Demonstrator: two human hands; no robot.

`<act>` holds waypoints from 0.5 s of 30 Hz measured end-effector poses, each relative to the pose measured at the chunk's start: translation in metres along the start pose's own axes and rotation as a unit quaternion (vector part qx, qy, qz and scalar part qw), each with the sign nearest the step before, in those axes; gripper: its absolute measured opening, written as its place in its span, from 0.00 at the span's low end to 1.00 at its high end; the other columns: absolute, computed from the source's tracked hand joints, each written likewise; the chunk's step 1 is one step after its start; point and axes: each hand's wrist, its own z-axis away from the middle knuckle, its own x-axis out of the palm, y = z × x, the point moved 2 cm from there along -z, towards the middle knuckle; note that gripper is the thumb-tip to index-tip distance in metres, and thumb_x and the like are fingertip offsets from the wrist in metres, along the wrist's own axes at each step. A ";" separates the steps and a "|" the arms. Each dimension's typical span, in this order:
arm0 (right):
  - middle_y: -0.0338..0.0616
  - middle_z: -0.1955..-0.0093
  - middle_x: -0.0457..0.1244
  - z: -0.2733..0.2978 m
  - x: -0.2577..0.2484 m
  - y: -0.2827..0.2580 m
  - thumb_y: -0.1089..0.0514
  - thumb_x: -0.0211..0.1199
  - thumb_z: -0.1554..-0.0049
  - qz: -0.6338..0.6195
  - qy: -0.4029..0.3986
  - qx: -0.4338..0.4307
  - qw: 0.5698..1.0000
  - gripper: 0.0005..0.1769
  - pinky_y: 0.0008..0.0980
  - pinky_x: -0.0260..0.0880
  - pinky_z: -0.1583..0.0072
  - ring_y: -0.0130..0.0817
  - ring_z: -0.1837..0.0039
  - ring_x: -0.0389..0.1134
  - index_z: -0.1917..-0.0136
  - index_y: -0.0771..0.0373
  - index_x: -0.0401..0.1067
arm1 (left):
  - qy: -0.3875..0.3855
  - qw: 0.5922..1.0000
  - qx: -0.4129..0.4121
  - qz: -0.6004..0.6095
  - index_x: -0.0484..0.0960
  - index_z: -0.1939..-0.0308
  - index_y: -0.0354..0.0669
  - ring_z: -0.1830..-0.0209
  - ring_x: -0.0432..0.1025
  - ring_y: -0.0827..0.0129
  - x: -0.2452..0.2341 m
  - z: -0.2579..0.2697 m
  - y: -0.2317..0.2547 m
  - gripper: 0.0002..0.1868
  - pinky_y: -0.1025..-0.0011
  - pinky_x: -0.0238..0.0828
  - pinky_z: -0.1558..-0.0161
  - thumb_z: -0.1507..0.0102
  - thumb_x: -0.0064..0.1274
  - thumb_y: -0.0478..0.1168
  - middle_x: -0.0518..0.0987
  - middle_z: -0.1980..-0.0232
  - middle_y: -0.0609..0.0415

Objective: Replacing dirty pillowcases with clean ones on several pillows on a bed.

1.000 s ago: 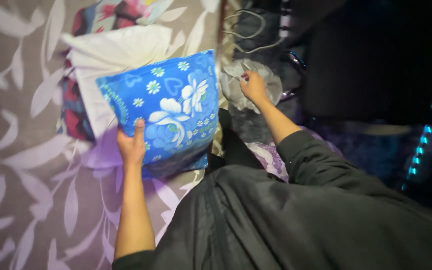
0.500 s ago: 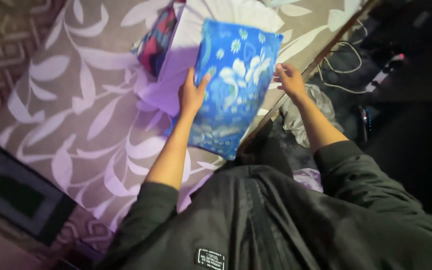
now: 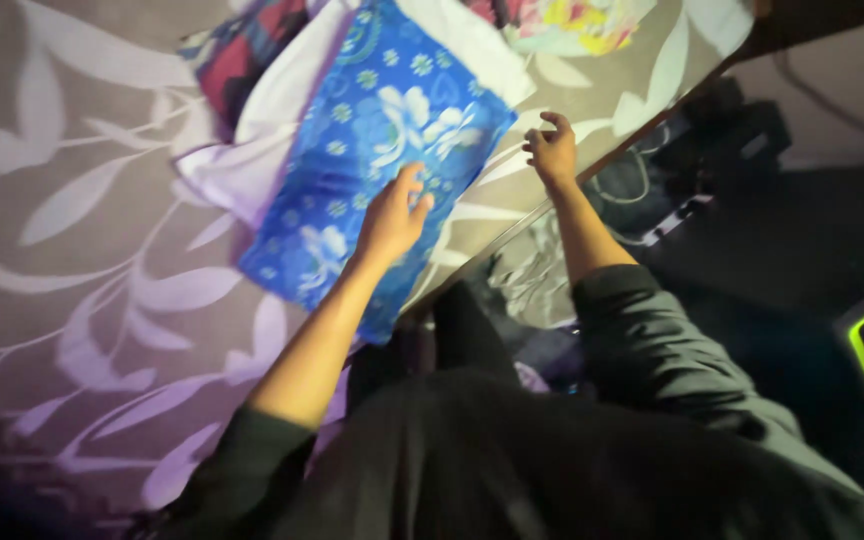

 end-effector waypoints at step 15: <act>0.50 0.49 0.68 -0.246 -0.042 0.023 0.61 0.68 0.50 -0.053 0.231 0.102 0.966 0.49 0.42 0.80 0.63 0.46 0.58 0.77 0.24 0.49 0.44 | -0.152 0.980 -0.100 0.081 0.74 0.38 0.43 0.52 0.81 0.57 0.063 -0.056 0.036 0.20 0.62 0.74 0.53 0.32 0.50 0.45 0.86 0.52 0.47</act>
